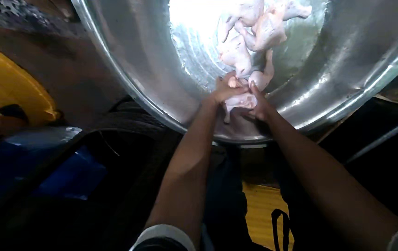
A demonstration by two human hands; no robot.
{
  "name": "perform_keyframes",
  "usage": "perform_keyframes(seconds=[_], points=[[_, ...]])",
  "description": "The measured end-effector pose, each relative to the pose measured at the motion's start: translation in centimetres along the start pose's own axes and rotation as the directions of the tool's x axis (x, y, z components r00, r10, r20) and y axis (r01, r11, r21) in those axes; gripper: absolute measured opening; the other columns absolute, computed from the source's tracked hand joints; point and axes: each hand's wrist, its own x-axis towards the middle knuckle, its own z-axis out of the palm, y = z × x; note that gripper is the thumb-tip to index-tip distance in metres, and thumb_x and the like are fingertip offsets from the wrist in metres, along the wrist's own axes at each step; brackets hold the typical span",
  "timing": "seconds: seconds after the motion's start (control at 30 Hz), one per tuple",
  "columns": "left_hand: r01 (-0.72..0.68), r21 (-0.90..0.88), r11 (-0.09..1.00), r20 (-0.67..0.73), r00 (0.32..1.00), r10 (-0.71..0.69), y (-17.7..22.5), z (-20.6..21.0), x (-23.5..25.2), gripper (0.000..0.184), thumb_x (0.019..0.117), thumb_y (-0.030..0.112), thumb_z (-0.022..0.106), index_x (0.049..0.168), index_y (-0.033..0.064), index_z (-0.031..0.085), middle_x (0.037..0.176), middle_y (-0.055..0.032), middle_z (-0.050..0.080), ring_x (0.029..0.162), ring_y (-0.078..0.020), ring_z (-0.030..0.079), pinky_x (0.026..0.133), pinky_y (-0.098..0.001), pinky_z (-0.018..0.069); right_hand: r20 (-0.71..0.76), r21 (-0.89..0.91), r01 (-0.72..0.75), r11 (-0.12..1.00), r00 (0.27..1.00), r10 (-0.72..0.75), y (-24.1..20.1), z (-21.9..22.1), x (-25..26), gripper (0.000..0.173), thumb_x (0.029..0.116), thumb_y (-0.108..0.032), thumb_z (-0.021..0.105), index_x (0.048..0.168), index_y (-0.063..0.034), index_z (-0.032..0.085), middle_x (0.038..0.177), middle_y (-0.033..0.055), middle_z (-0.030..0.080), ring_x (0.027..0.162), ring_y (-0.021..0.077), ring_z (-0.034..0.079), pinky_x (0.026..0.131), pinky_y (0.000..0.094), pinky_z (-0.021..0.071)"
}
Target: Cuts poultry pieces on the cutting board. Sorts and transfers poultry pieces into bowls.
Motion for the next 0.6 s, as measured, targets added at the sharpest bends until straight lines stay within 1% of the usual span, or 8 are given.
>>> perform_keyframes(seconds=[0.07, 0.13, 0.23, 0.33, 0.43, 0.47, 0.53, 0.6], points=[[-0.044, -0.052, 0.998, 0.047, 0.998, 0.046, -0.5, 1.0, 0.4, 0.100, 0.0806, 0.037, 0.087, 0.162, 0.0215, 0.031, 0.155, -0.0330, 0.036, 0.139, -0.0486, 0.042, 0.110, -0.0608, 0.0417, 0.012, -0.045, 0.053, 0.998, 0.999, -0.053, -0.4, -0.6, 0.6, 0.074, 0.0994, -0.053, 0.060, 0.160, -0.0306, 0.024, 0.149, 0.0141, 0.050, 0.128, 0.0369, 0.057, 0.092, 0.0642, 0.0546], [-0.119, -0.155, 0.981, 0.076, 0.988, 0.132, -1.2, 1.5, 1.0, 0.099, 0.0818, 0.028, 0.087, 0.162, 0.0149, 0.030, 0.150, -0.0282, 0.047, 0.136, -0.0406, 0.050, 0.111, -0.0539, 0.0451, 0.028, -0.054, 0.086, 0.995, 0.996, -0.085, -0.7, -1.2, 0.4, 0.063, 0.1031, -0.038, 0.060, 0.158, -0.0289, 0.030, 0.146, 0.0159, 0.053, 0.124, 0.0388, 0.060, 0.088, 0.0642, 0.0564], [-0.177, -0.226, 0.958, 0.153, 0.965, 0.214, -0.6, 1.2, 0.6, 0.092, 0.0839, 0.017, 0.084, 0.158, 0.0067, 0.031, 0.142, -0.0194, 0.057, 0.128, -0.0237, 0.059, 0.109, -0.0411, 0.0497, -0.013, -0.047, 0.094, 0.994, 0.995, -0.095, -0.8, -0.6, -0.5, 0.051, 0.1052, -0.034, 0.057, 0.152, -0.0215, 0.041, 0.141, 0.0171, 0.056, 0.120, 0.0384, 0.062, 0.087, 0.0632, 0.0582], [-0.143, -0.202, 0.969, 0.210, 0.960, 0.186, 1.2, 1.4, -1.7, 0.077, 0.0864, 0.012, 0.081, 0.152, 0.0034, 0.041, 0.146, -0.0203, 0.054, 0.131, -0.0255, 0.057, 0.109, -0.0427, 0.0484, -0.141, -0.184, 0.134, 0.974, 0.977, -0.161, -0.7, 0.1, -2.4, 0.051, 0.1045, -0.040, 0.056, 0.144, -0.0086, 0.050, 0.132, 0.0172, 0.061, 0.113, 0.0292, 0.063, 0.090, 0.0511, 0.0563], [-0.046, -0.305, 0.951, 0.218, 0.969, 0.117, 3.0, 3.0, -5.0, 0.059, 0.0943, 0.014, 0.072, 0.147, 0.0063, 0.047, 0.139, -0.0168, 0.058, 0.121, -0.0234, 0.061, 0.101, -0.0426, 0.0530, -0.135, -0.261, 0.329, 0.907, 0.918, -0.372, -1.4, 0.1, -5.2, 0.041, 0.1058, -0.032, 0.055, 0.128, 0.0016, 0.059, 0.112, 0.0143, 0.065, 0.097, 0.0178, 0.063, 0.085, 0.0383, 0.0558], [-0.001, -0.394, 0.919, 0.190, 0.978, 0.082, 4.0, 3.7, -6.6, 0.055, 0.0990, 0.015, 0.065, 0.149, 0.0087, 0.044, 0.132, -0.0147, 0.061, 0.111, -0.0207, 0.064, 0.094, -0.0401, 0.0555, -0.122, -0.243, 0.371, 0.896, 0.905, -0.408, -2.4, 0.5, -6.8, 0.039, 0.1063, -0.030, 0.054, 0.126, 0.0027, 0.060, 0.112, 0.0142, 0.065, 0.097, 0.0171, 0.063, 0.087, 0.0378, 0.0555], [0.013, -0.606, 0.795, 0.090, 0.995, 0.052, 5.6, 5.7, -10.3, 0.042, 0.1055, 0.019, 0.052, 0.147, 0.0161, 0.044, 0.098, -0.0030, 0.064, 0.074, -0.0063, 0.062, 0.066, -0.0227, 0.0539, -0.142, -0.275, 0.418, 0.866, 0.873, -0.466, -4.3, 1.7, -10.6, 0.038, 0.1081, -0.030, 0.051, 0.126, 0.0024, 0.059, 0.111, 0.0139, 0.065, 0.096, 0.0163, 0.063, 0.087, 0.0372, 0.0551], [-0.024, -0.862, 0.507, 0.053, 0.989, 0.137, 6.2, 7.1, -11.7, 0.031, 0.1066, 0.022, 0.047, 0.137, 0.0208, 0.051, 0.082, 0.0051, 0.063, 0.067, -0.0021, 0.061, 0.062, -0.0187, 0.0539, -0.185, -0.430, 0.443, 0.787, 0.810, -0.557, -6.0, 3.1, -14.0, 0.038, 0.1068, -0.029, 0.054, 0.128, 0.0015, 0.063, 0.120, 0.0178, 0.066, 0.110, 0.0225, 0.063, 0.098, 0.0434, 0.0514]])
